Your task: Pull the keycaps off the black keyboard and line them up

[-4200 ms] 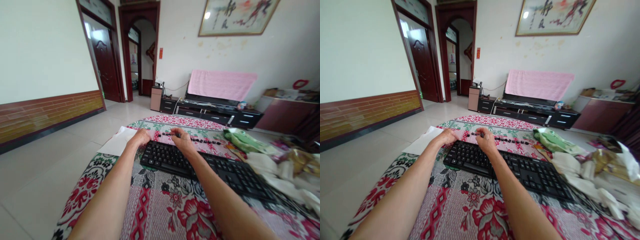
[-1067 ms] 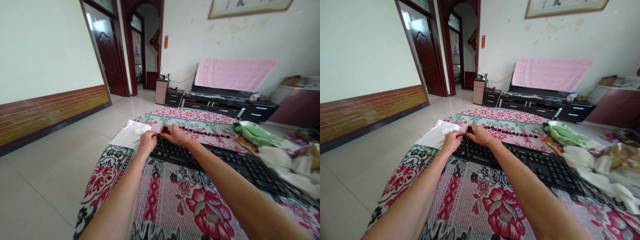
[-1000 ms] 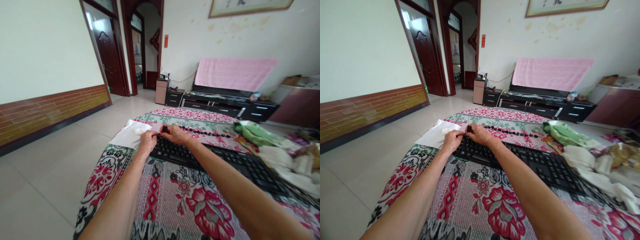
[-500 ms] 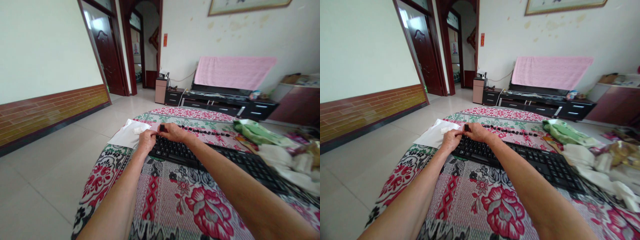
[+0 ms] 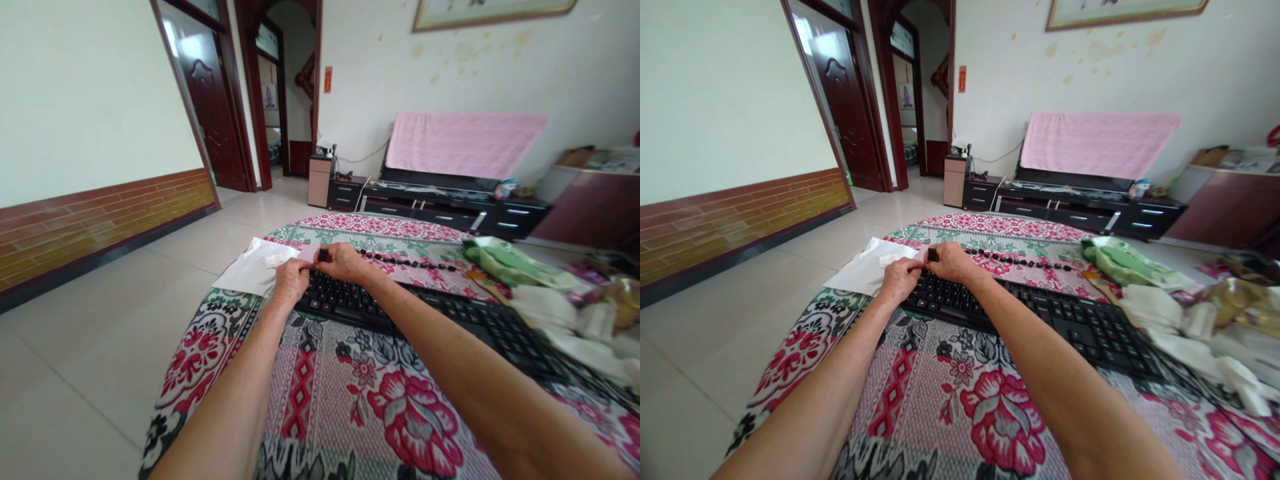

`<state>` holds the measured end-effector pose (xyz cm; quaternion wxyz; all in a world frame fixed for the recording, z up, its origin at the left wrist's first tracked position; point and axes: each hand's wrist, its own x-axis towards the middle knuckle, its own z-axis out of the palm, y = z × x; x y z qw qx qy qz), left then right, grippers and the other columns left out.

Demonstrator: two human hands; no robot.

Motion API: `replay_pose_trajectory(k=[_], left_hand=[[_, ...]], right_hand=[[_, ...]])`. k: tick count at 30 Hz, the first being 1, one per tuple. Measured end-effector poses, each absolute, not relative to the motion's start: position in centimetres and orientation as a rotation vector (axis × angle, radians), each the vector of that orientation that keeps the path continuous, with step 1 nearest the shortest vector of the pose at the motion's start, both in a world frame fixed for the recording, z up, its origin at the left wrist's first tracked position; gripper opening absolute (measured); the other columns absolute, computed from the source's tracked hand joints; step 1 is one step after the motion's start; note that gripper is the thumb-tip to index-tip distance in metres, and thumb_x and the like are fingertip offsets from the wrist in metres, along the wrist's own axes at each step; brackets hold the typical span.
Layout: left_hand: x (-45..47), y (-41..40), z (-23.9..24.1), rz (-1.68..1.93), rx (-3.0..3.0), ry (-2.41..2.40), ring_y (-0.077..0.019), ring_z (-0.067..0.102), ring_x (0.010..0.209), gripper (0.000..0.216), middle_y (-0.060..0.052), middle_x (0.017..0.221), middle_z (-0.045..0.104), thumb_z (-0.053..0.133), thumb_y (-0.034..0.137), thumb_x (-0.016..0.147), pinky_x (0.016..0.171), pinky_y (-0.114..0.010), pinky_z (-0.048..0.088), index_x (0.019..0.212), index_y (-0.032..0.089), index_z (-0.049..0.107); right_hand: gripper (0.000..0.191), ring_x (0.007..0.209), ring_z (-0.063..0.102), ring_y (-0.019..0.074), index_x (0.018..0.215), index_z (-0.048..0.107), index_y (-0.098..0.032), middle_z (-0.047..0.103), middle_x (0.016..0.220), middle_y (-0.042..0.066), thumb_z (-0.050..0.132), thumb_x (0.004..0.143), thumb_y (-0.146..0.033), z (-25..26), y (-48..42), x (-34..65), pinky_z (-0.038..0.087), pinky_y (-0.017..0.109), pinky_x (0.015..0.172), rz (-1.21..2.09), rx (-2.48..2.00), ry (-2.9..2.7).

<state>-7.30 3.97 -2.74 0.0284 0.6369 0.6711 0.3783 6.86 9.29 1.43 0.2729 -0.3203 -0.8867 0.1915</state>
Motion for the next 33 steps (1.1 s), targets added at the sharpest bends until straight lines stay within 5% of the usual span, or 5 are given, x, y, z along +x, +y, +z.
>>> replay_pose_trajectory(k=[17,33], left_hand=[[-7.4,3.8,-2.5,1.076,1.971,2.098,-0.0145,0.063,0.090,0.028,-0.001,0.093,0.071,0.049,0.014,0.077,0.087,-0.023,0.046,0.090,0.023,0.072],[-7.3,3.9,-2.5,0.903,2.198,2.106,-0.0163,0.063,0.089,0.029,-0.005,0.090,0.069,0.047,0.012,0.078,0.084,-0.024,0.047,0.087,0.021,0.073]], right_hand=[[0.008,0.056,0.049,0.0098,0.071,0.065,-0.016,0.057,0.058,-0.001,0.060,0.069,-0.021,2.1,9.6,6.4,0.034,0.022,0.055,0.478,-0.942,-2.553],[0.007,0.059,0.045,0.0093,0.070,0.055,-0.017,0.052,0.062,-0.003,0.056,0.072,-0.024,-0.1,9.4,7.5,0.037,0.023,0.058,0.852,-0.760,-2.218]])
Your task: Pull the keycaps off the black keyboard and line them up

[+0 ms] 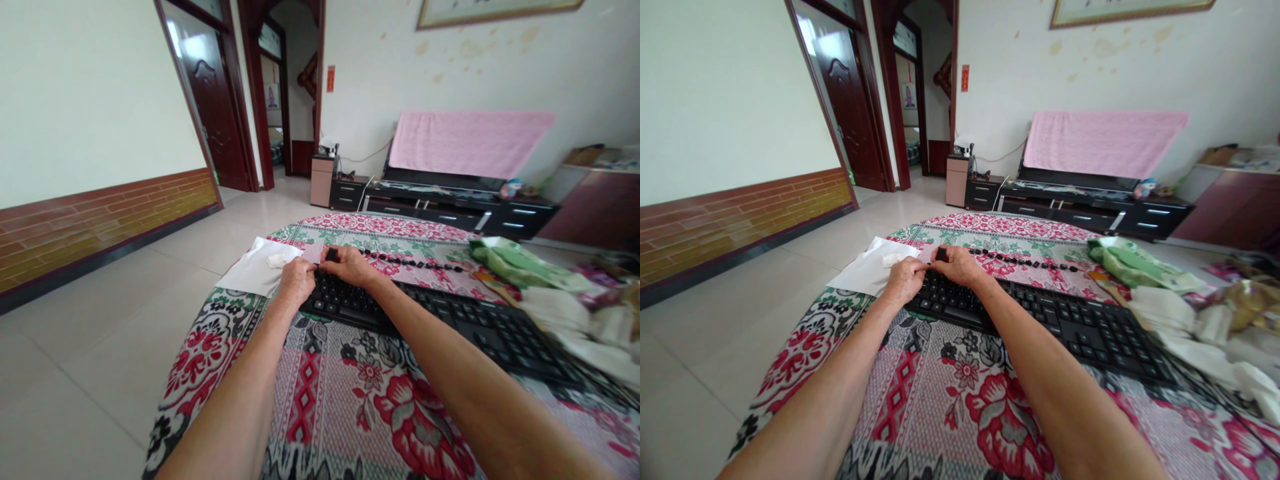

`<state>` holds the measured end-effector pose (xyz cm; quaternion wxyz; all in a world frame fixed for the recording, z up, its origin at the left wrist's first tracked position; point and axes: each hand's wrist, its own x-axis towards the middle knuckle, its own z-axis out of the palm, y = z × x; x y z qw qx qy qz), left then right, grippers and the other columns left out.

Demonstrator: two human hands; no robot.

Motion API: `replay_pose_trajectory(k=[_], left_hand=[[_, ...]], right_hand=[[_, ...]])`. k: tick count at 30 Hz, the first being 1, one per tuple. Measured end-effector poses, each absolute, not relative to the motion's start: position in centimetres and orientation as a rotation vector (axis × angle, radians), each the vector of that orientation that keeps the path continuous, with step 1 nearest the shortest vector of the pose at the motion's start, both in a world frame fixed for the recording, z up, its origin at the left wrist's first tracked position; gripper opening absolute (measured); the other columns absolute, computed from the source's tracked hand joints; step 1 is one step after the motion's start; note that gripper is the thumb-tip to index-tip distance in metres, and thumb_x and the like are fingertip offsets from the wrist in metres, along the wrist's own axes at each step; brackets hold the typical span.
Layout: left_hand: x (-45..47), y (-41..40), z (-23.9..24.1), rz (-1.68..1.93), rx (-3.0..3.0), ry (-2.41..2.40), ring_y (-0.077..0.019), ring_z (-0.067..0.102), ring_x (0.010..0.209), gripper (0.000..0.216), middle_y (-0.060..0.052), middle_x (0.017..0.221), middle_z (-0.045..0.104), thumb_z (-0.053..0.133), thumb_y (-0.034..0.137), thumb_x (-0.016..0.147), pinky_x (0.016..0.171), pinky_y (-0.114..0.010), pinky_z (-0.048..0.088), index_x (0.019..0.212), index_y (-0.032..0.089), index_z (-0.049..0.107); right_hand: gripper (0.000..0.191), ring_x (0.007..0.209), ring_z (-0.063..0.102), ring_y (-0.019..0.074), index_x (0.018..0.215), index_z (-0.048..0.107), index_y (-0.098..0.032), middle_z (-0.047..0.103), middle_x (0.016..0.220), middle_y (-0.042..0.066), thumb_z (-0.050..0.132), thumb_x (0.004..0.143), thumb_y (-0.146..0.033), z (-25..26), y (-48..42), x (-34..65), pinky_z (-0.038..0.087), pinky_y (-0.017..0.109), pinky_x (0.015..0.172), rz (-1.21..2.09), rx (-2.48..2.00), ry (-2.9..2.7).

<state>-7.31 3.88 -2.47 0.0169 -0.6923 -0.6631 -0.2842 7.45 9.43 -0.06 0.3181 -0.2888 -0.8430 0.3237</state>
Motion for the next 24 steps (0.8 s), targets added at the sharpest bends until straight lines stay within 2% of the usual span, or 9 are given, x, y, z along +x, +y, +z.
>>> replay_pose_trajectory(k=[6,14,18,24], left_hand=[[-7.3,4.0,-2.6,-0.882,-2.155,-2.088,-0.0169,0.063,0.089,0.028,-0.006,0.091,0.070,0.047,0.013,0.079,0.083,-0.025,0.047,0.087,0.021,0.073],[-7.3,4.1,-2.8,-0.937,-2.132,-2.077,-0.0159,0.063,0.086,0.027,-0.005,0.090,0.070,0.049,0.011,0.078,0.084,-0.025,0.047,0.088,0.020,0.073],[-7.3,4.1,-2.8,-0.966,-2.145,-2.093,-0.0162,0.063,0.087,0.026,-0.005,0.089,0.070,0.051,0.011,0.078,0.085,-0.026,0.047,0.087,0.019,0.073],[-7.3,4.3,-3.1,-1.018,-2.134,-2.077,-0.0159,0.064,0.086,0.026,-0.005,0.088,0.070,0.050,0.010,0.077,0.085,-0.026,0.048,0.085,0.019,0.073]], right_hand=[[0.007,0.059,0.047,0.0100,0.073,0.055,-0.019,0.055,0.063,-0.002,0.058,0.070,-0.024,-1.3,9.8,7.5,0.040,0.024,0.059,0.919,-0.818,-2.068],[0.022,0.053,0.048,0.0096,0.071,0.051,-0.019,0.052,0.058,-0.004,0.064,0.063,-0.035,-1.2,10.2,7.7,0.043,0.025,0.056,1.203,-0.795,-1.702],[0.022,0.050,0.046,0.0086,0.068,0.049,-0.019,0.050,0.056,-0.004,0.063,0.061,-0.035,-0.5,12.2,8.5,0.040,0.023,0.052,1.019,-0.910,-1.478],[0.013,0.054,0.049,0.0107,0.070,0.057,-0.018,0.054,0.057,-0.004,0.058,0.062,-0.029,-1.0,14.8,9.4,0.040,0.023,0.054,0.658,-1.143,-1.639]])
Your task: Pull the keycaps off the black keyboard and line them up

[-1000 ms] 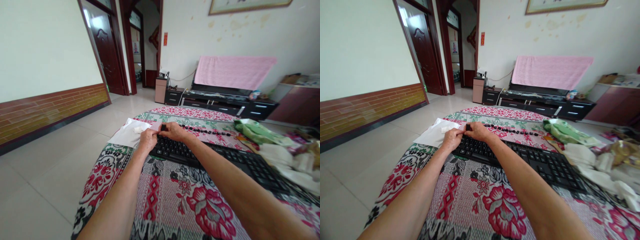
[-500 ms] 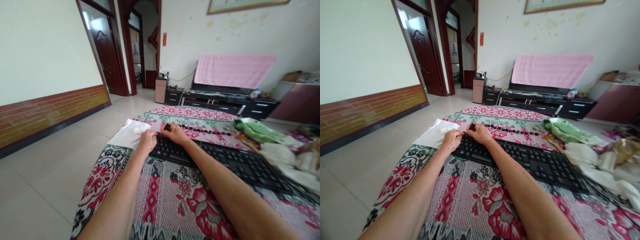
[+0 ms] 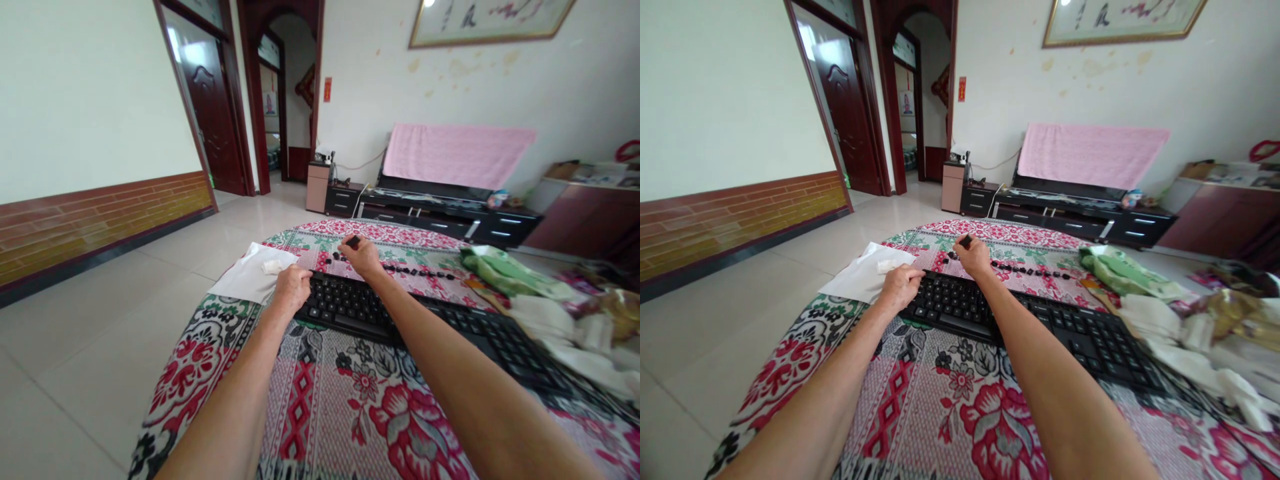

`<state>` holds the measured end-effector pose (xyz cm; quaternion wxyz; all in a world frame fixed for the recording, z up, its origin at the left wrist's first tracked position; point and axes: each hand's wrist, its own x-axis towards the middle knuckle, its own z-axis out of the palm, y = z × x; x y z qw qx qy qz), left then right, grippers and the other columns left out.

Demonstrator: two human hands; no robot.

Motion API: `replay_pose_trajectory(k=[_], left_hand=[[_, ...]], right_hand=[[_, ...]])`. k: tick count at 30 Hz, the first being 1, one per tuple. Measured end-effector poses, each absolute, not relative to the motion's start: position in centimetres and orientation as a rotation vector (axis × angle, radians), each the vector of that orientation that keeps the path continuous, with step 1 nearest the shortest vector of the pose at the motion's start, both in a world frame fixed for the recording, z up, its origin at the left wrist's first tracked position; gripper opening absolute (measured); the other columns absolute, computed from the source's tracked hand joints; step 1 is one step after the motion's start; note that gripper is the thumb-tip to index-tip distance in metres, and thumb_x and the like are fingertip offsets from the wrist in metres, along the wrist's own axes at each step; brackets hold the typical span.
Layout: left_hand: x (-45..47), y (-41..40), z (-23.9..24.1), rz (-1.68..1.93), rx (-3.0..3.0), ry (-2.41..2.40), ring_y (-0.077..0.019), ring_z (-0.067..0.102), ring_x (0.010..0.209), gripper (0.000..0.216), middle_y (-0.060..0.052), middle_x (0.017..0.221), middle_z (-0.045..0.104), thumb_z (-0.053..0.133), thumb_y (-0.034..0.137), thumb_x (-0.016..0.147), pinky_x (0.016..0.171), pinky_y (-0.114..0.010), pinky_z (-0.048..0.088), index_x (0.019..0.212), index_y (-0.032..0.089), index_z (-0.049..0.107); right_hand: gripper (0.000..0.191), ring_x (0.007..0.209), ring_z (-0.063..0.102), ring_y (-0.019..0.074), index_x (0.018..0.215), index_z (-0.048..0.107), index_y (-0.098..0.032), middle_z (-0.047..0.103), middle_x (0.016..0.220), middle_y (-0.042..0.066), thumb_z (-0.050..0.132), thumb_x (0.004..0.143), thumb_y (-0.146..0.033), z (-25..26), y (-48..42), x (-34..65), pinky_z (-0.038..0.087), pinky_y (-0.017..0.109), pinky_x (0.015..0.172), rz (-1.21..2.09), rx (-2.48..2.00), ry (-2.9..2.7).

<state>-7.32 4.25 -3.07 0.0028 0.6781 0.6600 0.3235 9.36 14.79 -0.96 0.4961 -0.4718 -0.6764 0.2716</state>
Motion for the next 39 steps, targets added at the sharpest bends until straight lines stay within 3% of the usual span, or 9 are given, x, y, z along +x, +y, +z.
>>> replay_pose_trajectory(k=[9,39], left_hand=[[-7.4,4.4,-3.4,1.032,2.136,2.071,-0.0153,0.064,0.085,0.026,-0.004,0.089,0.070,0.050,0.011,0.077,0.084,-0.024,0.048,0.083,0.019,0.073],[-7.3,4.4,-3.5,1.055,2.148,2.061,-0.0140,0.063,0.084,0.026,-0.004,0.085,0.069,0.050,0.010,0.077,0.084,-0.024,0.048,0.083,0.020,0.073]], right_hand=[[0.012,0.062,0.054,0.0141,0.074,0.062,-0.018,0.061,0.065,0.000,0.055,0.067,-0.025,-2.0,14.7,9.4,0.042,0.026,0.064,0.364,-1.269,-1.872],[0.011,0.060,0.052,0.0125,0.073,0.060,-0.018,0.059,0.063,-0.002,0.056,0.068,-0.026,-1.9,15.2,9.3,0.040,0.024,0.061,0.494,-1.142,-1.891]])
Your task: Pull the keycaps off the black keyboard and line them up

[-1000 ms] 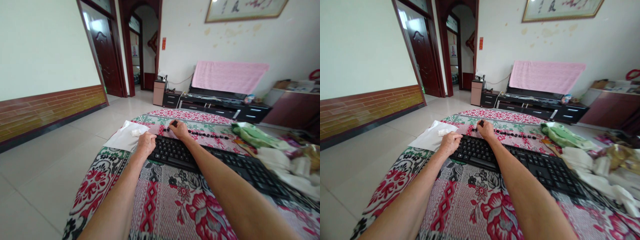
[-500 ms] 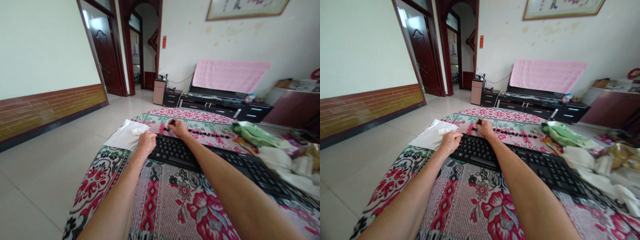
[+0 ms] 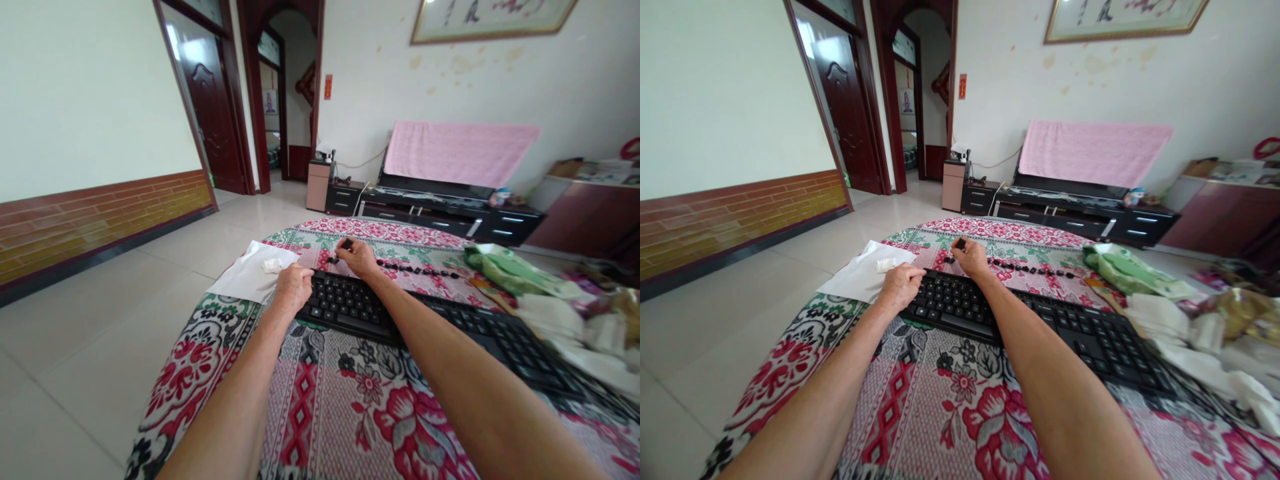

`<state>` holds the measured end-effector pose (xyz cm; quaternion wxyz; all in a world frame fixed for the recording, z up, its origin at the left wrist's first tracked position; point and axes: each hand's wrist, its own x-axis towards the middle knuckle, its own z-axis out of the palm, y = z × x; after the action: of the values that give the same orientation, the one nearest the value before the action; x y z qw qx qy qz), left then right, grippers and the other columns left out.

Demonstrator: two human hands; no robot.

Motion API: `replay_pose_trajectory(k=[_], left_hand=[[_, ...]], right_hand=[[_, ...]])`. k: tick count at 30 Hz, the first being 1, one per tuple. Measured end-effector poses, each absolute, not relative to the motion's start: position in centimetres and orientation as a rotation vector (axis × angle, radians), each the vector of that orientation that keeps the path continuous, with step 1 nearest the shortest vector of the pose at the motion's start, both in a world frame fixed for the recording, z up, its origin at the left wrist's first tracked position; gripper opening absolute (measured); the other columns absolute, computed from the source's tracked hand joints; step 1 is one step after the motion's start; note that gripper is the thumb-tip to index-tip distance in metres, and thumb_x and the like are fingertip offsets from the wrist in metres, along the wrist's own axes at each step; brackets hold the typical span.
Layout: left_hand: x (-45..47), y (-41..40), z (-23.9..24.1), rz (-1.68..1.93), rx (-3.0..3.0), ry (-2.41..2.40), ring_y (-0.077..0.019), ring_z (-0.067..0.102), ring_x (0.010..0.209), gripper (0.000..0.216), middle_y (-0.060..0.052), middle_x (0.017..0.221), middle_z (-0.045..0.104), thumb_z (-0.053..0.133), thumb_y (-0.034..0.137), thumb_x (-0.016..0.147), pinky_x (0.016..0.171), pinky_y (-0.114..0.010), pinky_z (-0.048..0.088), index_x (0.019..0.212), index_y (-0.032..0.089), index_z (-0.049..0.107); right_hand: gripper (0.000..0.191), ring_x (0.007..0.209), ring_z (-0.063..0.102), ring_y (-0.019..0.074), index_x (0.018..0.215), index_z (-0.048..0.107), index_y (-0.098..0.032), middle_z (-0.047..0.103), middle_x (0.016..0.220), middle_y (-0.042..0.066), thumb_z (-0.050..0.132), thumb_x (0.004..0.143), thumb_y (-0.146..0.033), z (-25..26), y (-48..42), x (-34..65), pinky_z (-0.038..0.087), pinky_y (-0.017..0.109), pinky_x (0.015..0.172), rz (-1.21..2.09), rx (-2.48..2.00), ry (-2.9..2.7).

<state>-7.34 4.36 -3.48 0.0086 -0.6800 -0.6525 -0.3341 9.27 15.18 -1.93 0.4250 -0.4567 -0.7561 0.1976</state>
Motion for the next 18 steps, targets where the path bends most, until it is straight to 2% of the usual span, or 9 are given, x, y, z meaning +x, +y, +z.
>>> replay_pose_trajectory(k=[3,8,18], left_hand=[[-7.3,4.3,-3.4,-1.035,-2.125,-2.046,-0.0144,0.064,0.084,0.026,-0.004,0.086,0.070,0.050,0.011,0.077,0.084,-0.024,0.048,0.083,0.020,0.073],[-7.1,4.1,-3.0,-0.984,-2.116,-2.094,-0.0162,0.064,0.086,0.025,-0.006,0.089,0.070,0.051,0.012,0.078,0.085,-0.026,0.048,0.086,0.019,0.073],[-7.2,4.2,-3.1,-0.942,-2.110,-2.077,-0.0146,0.063,0.088,0.027,-0.003,0.089,0.070,0.050,0.013,0.078,0.086,-0.024,0.047,0.087,0.023,0.073]], right_hand=[[0.014,0.057,0.050,0.0117,0.074,0.057,-0.018,0.056,0.060,-0.003,0.057,0.067,-0.030,-1.3,14.4,9.4,0.040,0.025,0.059,0.679,-1.028,-1.869],[0.018,0.063,0.052,0.0114,0.076,0.055,-0.017,0.057,0.065,-0.001,0.061,0.069,-0.033,0.4,11.2,9.6,0.043,0.025,0.064,0.939,-0.807,-1.947],[0.013,0.057,0.046,0.0094,0.076,0.058,-0.018,0.055,0.063,-0.002,0.059,0.074,-0.030,0.7,8.9,9.9,0.036,0.023,0.054,0.883,-0.838,-2.235]])
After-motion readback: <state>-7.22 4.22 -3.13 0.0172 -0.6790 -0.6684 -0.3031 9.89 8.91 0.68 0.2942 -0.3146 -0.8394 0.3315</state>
